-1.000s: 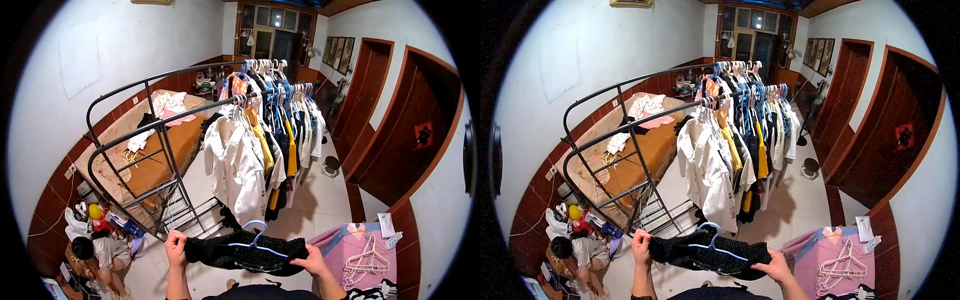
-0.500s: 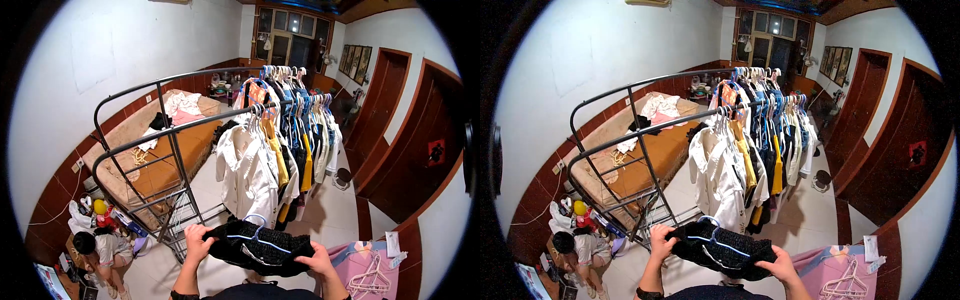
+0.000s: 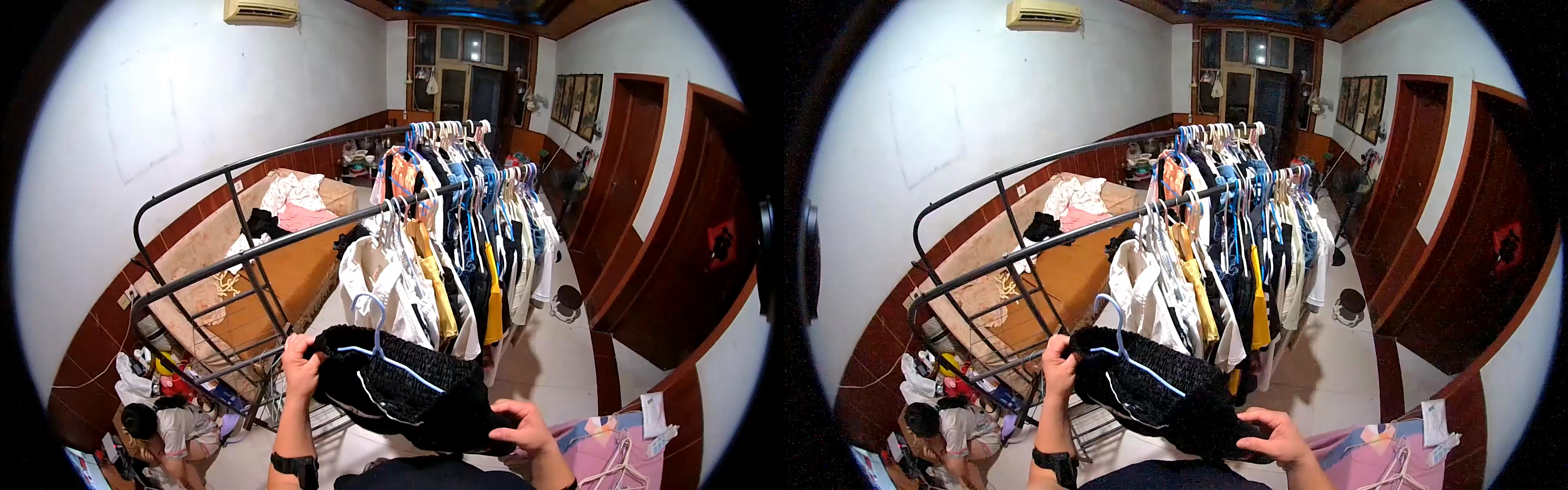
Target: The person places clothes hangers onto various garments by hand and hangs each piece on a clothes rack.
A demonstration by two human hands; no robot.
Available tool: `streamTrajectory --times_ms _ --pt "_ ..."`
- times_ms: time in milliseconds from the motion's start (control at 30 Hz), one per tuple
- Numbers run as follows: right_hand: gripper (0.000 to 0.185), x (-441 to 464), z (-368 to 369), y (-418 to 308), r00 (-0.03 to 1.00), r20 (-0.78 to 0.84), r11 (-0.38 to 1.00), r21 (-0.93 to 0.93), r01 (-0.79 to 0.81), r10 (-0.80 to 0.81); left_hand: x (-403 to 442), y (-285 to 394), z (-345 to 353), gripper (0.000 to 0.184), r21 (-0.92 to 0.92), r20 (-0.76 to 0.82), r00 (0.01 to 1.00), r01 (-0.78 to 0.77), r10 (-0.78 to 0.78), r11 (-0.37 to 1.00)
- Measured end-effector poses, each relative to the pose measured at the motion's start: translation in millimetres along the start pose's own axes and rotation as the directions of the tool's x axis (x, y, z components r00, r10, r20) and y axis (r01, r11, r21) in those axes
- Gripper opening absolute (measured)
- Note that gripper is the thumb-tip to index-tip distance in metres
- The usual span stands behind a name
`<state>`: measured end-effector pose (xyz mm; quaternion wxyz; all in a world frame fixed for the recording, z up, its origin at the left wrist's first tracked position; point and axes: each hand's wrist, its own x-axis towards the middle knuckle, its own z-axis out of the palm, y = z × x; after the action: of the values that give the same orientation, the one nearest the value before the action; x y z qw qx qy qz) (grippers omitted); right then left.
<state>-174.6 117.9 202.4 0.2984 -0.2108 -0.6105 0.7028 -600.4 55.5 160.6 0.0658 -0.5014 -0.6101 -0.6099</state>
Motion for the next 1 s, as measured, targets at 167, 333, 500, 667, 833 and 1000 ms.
streamTrajectory --times_ms 167,333,500,667,833,1000 --pt "0.046 23.6 1.0 8.2 0.997 0.029 0.997 -0.023 0.072 -0.071 43.5 -25.2 25.2 0.021 -0.126 0.004 1.000 0.002 -0.002 0.992" --pt "0.051 48.7 6.4 10.1 0.998 -0.007 0.994 -0.091 0.060 -0.061 92.3 -51.2 51.1 0.020 -0.272 0.119 0.993 0.052 -0.020 0.961" --pt "0.051 89.0 24.8 -8.6 0.987 -0.011 0.981 -0.111 0.157 -0.159 134.0 -76.8 80.7 0.024 -0.402 0.096 0.992 0.118 -0.086 0.908" --pt "0.048 130.1 41.1 -11.5 0.975 -0.042 0.937 -0.289 0.196 -0.216 170.0 -128.8 108.9 0.031 -0.412 0.102 0.994 0.077 -0.038 0.908" --pt "0.043 165.6 66.8 -18.6 0.963 -0.131 0.912 -0.372 0.171 -0.234 178.1 -160.1 141.9 0.034 -0.452 0.155 0.963 0.268 -0.221 0.851" --pt "0.036 185.2 49.5 25.9 0.947 -0.176 0.792 -0.601 0.111 -0.267 164.3 -196.8 175.9 0.039 -0.420 0.213 0.946 0.314 -0.243 0.852"
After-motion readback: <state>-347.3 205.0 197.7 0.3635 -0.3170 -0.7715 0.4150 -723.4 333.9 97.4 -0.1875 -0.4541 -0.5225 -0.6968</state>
